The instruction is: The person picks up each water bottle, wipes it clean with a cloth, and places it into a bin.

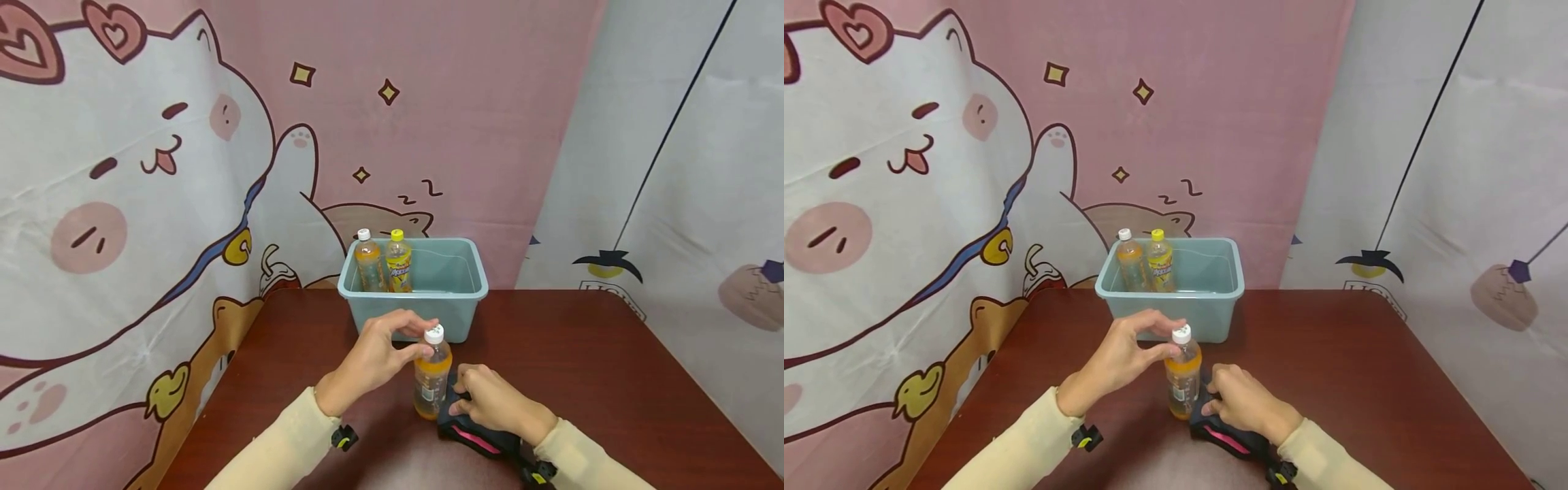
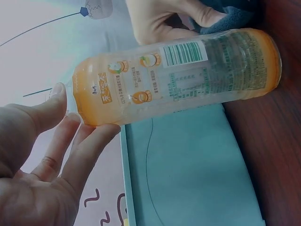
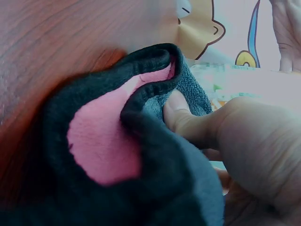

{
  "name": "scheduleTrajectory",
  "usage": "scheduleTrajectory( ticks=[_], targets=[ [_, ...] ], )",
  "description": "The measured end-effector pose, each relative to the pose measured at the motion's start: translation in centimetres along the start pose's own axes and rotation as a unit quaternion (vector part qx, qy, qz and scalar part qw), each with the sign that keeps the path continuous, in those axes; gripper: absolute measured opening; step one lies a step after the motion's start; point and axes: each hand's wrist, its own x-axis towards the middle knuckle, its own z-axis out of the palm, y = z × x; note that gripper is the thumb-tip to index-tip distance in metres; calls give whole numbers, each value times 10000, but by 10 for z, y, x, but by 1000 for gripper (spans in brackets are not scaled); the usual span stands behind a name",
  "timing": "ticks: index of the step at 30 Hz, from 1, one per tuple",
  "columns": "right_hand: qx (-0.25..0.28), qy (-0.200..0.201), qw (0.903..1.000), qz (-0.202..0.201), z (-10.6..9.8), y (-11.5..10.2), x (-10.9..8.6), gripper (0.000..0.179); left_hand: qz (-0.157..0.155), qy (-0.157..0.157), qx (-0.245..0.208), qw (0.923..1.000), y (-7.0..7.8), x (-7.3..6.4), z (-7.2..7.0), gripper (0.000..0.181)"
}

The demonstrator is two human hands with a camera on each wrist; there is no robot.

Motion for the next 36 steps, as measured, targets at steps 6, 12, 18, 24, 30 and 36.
scheduleTrajectory(
  ticks=[6, 12, 18, 24, 30, 36],
  targets=[
    [-22, -17, 10000, 1, 3, 4, 0, 14, 2, 2, 41, 10000, 0, 0, -1, 30],
    [285, -49, 9994, 213, 5, 7, -2, 26, -22, -9, 56, 10000, 0, 0, 1, 29],
    [341, 8, 9989, 323, 1, 7, -2, 30, -44, -5, 56, 10000, 0, 0, 1, 30],
    [481, 346, 9979, 264, -11, 0, -1, 33, -25, 26, 61, 10000, 0, 0, 1, 32],
    [615, 991, 9928, 260, -24, -6, -1, 32, -6, 18, 36, 10000, 2, -1, 0, 32],
    [620, 1588, 9852, 171, -31, -13, 1, 37, 68, 7, 37, 10000, 1, -2, 0, 30]
  ],
)
